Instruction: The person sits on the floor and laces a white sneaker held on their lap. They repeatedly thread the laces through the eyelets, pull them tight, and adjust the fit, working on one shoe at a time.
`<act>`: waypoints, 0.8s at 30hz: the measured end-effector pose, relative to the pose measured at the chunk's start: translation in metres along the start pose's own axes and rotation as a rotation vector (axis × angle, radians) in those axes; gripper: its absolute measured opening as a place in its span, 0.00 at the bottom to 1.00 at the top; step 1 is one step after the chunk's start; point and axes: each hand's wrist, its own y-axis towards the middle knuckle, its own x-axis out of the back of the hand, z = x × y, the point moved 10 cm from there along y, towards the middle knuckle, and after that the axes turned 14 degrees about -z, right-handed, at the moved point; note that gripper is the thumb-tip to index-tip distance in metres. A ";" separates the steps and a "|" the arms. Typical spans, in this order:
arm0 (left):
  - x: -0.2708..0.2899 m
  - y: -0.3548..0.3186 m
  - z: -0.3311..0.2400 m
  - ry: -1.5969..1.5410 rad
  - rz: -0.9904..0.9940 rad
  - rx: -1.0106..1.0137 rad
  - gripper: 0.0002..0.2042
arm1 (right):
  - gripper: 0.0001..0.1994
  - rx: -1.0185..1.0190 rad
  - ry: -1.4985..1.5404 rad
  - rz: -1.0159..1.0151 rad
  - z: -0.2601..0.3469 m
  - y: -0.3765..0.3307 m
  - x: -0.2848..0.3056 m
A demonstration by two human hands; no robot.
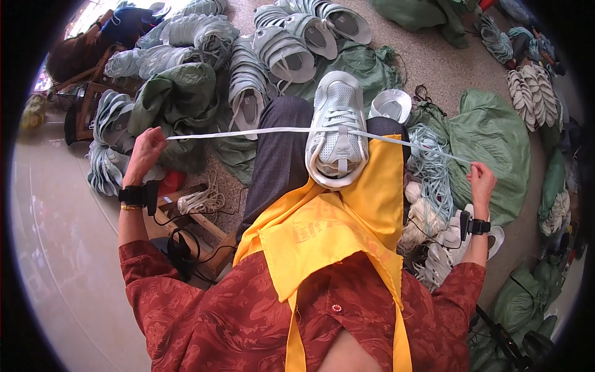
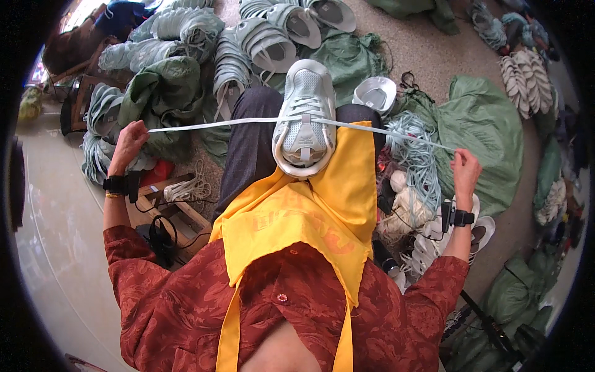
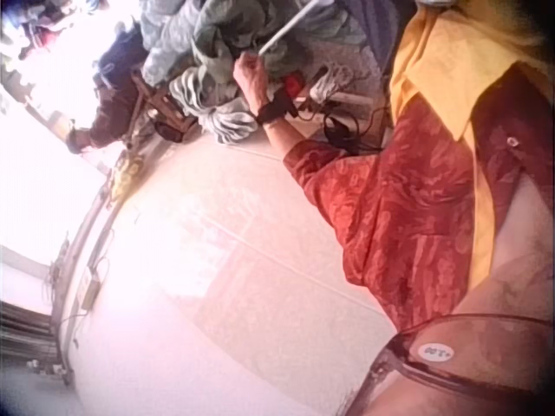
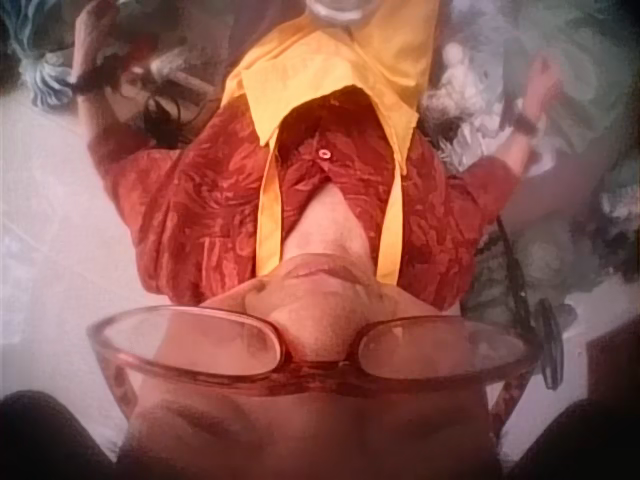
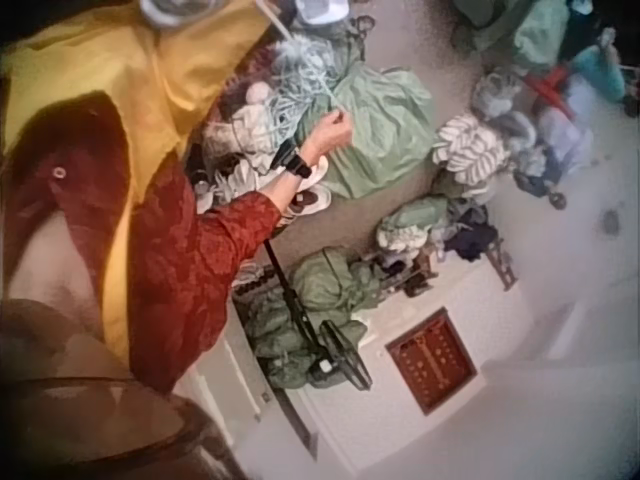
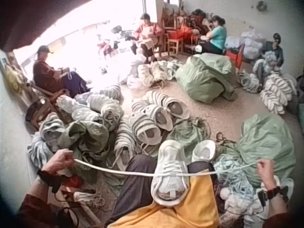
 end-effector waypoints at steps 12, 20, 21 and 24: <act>0.080 0.108 -0.132 -0.233 -0.344 -0.098 0.03 | 0.08 -0.215 0.669 0.383 0.153 0.037 -0.031; -0.097 -0.001 -0.187 -0.489 0.347 0.108 0.08 | 0.11 -0.430 0.934 0.439 0.207 -0.051 -0.066; -0.121 -0.018 -0.199 -0.601 0.486 0.183 0.08 | 0.10 -0.424 0.864 0.551 0.223 -0.070 -0.079; -0.149 -0.040 -0.239 -0.768 0.616 0.233 0.07 | 0.09 -0.223 0.728 0.660 0.255 -0.097 -0.106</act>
